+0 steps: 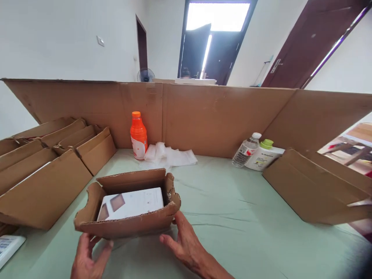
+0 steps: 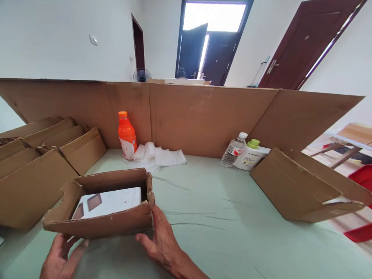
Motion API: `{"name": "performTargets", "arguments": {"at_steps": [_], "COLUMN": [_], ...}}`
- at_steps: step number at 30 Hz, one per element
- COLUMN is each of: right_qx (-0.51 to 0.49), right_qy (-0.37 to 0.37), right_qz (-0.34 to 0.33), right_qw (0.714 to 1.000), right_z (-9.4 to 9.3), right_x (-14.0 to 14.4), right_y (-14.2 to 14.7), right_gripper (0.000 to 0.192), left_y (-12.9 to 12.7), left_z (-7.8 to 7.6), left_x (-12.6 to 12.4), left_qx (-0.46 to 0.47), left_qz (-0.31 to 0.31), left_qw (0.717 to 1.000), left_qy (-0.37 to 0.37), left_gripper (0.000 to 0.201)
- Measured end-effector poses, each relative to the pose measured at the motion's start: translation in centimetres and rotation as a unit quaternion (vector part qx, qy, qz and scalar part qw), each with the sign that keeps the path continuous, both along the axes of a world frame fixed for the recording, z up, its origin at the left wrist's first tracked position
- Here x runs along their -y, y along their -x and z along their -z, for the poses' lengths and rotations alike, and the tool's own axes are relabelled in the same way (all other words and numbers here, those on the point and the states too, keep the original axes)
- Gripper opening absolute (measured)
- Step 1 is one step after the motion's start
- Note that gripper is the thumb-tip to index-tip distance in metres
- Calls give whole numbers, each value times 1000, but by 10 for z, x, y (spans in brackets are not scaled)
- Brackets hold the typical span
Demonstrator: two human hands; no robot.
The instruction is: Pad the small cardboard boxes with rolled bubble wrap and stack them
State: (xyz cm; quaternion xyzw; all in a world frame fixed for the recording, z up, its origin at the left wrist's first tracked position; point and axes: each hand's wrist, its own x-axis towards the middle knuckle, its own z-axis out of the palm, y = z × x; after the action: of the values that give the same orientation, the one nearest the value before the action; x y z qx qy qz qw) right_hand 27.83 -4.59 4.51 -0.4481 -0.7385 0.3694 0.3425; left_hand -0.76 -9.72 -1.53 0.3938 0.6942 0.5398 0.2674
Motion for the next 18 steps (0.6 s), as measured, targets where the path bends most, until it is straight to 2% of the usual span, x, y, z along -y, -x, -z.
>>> {"name": "performTargets", "arguments": {"at_steps": [2, 4, 6, 7, 10, 12, 15, 18], "right_qx": [-1, -2, 6, 23, 108, 156, 192, 218], "right_qy": [9, 23, 26, 16, -39, -69, -96, -112], "right_qz": [-36, -82, -113, -101, 41, 131, 184, 215], "right_qw": [999, 996, 993, 995, 993, 977, 959, 945], "right_z": [-2, -5, -9, -11, -18, -22, -23, -17], "right_x": [-7, -17, -33, -45, -95, -135, -192, -231], "right_y": [0, -5, -17, -25, -42, -41, -19, 6], "right_gripper": [78, 82, 74, 64, 31, 23, 28, 26], "left_y": [0, -7, -19, -25, -39, -43, -43, -38], "left_z": [-2, -12, -22, -25, -24, -18, -4, 11], "left_x": [-3, -12, -23, -27, -36, -39, -41, -40], "left_qx": [-6, 0, 12, 16, 15, 10, 4, 16], "left_qz": [-23, -51, -66, -66, -48, -40, -50, -54], "left_qw": [1000, 999, 998, 998, 999, 999, 999, 998], "left_qy": [-9, -18, -14, -12, -13, -9, 12, 12], "left_gripper": [74, 74, 75, 76, 74, 73, 72, 67]}}
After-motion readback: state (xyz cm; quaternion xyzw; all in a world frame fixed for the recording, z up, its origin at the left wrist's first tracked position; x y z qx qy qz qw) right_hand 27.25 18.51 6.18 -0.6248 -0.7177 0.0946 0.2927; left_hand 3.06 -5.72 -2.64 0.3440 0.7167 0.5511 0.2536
